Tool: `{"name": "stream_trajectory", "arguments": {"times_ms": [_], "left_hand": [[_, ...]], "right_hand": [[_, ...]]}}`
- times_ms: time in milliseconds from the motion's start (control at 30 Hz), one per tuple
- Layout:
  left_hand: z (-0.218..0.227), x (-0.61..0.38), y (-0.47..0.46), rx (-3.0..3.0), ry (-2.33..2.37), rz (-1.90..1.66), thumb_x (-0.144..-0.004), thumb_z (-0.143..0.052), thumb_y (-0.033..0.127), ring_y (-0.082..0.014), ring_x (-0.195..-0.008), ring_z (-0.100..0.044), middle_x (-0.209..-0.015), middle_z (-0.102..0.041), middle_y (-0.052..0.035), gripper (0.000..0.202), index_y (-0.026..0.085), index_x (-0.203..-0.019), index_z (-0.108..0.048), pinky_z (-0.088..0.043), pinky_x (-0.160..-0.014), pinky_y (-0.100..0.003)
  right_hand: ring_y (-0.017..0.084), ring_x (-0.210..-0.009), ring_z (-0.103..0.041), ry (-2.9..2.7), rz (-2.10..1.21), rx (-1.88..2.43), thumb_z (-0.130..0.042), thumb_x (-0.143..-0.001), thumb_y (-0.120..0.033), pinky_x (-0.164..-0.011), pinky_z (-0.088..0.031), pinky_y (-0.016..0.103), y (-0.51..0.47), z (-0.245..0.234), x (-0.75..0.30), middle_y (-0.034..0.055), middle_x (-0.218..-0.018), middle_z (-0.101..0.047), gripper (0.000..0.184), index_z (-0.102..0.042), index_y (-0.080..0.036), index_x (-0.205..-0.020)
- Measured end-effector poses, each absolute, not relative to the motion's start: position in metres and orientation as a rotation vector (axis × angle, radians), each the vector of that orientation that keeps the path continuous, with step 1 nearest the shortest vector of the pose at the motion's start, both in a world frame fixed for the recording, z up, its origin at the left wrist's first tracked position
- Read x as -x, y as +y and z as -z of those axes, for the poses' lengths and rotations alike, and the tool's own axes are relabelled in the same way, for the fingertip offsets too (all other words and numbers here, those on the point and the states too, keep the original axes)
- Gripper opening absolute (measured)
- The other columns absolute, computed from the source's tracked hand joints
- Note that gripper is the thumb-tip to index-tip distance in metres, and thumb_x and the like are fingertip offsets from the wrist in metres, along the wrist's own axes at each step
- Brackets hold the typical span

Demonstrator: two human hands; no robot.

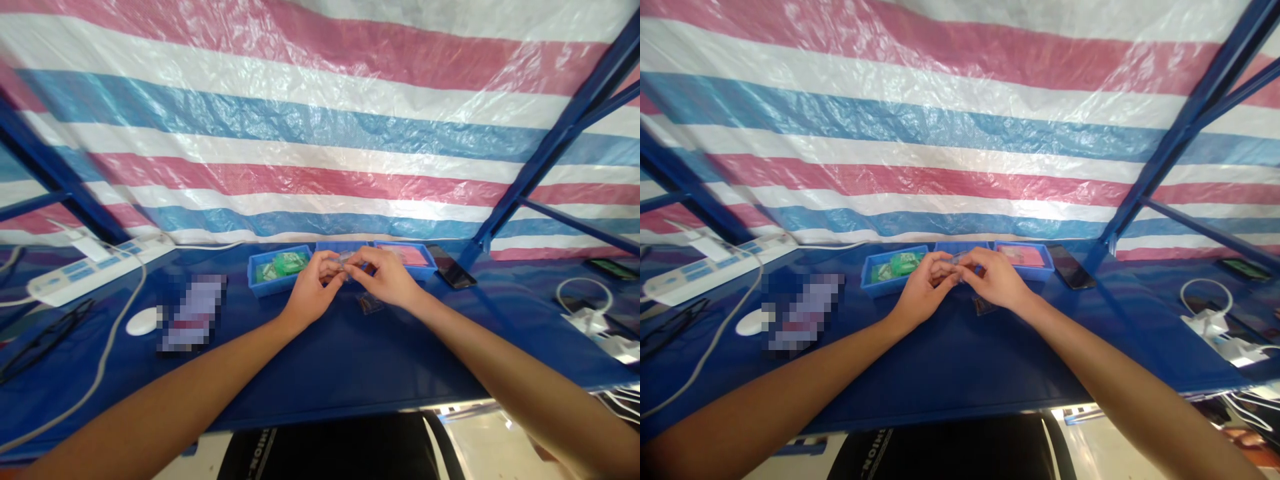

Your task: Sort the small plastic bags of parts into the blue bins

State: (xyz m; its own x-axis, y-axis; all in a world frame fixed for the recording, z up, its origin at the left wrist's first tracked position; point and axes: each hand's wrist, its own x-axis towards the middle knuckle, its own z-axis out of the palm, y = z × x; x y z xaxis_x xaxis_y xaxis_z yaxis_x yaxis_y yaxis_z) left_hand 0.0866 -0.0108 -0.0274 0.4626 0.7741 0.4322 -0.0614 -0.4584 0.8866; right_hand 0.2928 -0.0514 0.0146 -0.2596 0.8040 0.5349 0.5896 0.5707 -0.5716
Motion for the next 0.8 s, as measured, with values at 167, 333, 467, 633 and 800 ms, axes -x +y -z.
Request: {"name": "stream_trajectory", "arguments": {"times_ms": [167, 333, 467, 633, 800], "left_hand": [[0.027, -0.084, -0.014, -1.844, 0.620, -1.135, -0.100, -0.071, 0.035, -0.0244, -0.108, -0.077, -0.115, -0.078, -0.0100, 0.033, 0.020, -0.129, -0.065, -0.061, -0.101, -0.040], [0.024, -0.082, -0.014, -1.981, 0.646, -1.224, -0.101, -0.068, 0.032, -0.0243, -0.110, -0.075, -0.121, -0.077, -0.0101, 0.025, 0.020, -0.121, -0.075, -0.061, -0.102, -0.040], [0.020, -0.080, -0.015, -2.080, 0.665, -1.258, -0.102, -0.067, 0.031, -0.0232, -0.108, -0.074, -0.119, -0.077, -0.0084, 0.023, 0.023, -0.120, -0.078, -0.063, -0.094, -0.036], [0.022, -0.081, -0.016, -2.033, 0.643, -1.256, -0.099, -0.070, 0.033, -0.0235, -0.103, -0.075, -0.116, -0.076, -0.0094, 0.023, 0.022, -0.117, -0.079, -0.065, -0.086, -0.035], [0.031, -0.084, -0.013, -1.896, 0.623, -1.190, -0.097, -0.072, 0.032, -0.0242, -0.098, -0.077, -0.111, -0.078, -0.0104, 0.038, 0.020, -0.133, -0.070, -0.066, -0.084, -0.036]], "right_hand": [[0.024, -0.081, -0.069, -1.974, -0.182, 1.071, -0.060, -0.105, -0.041, -0.076, -0.056, 0.040, -0.058, -0.003, -0.298, 0.0073, -0.093, -0.075, 0.023, -0.074, -0.025, -0.098], [0.023, -0.087, -0.072, -1.915, -0.251, 1.041, -0.063, -0.103, -0.039, -0.075, -0.058, 0.037, -0.057, 0.006, -0.301, 0.0070, -0.103, -0.077, 0.019, -0.076, -0.025, -0.107], [0.023, -0.089, -0.074, -1.794, -0.336, 1.033, -0.067, -0.101, -0.040, -0.072, -0.060, 0.034, -0.059, 0.011, -0.299, 0.0079, -0.106, -0.079, 0.022, -0.076, -0.024, -0.113], [0.023, -0.092, -0.073, -1.816, -0.331, 1.004, -0.065, -0.102, -0.036, -0.072, -0.061, 0.034, -0.062, 0.010, -0.297, 0.0082, -0.106, -0.076, 0.019, -0.076, -0.024, -0.113], [0.024, -0.091, -0.074, -1.822, -0.365, 1.045, -0.066, -0.098, -0.028, -0.076, -0.062, 0.036, -0.060, 0.013, -0.299, 0.0074, -0.104, -0.076, 0.016, -0.074, -0.023, -0.111]]}}
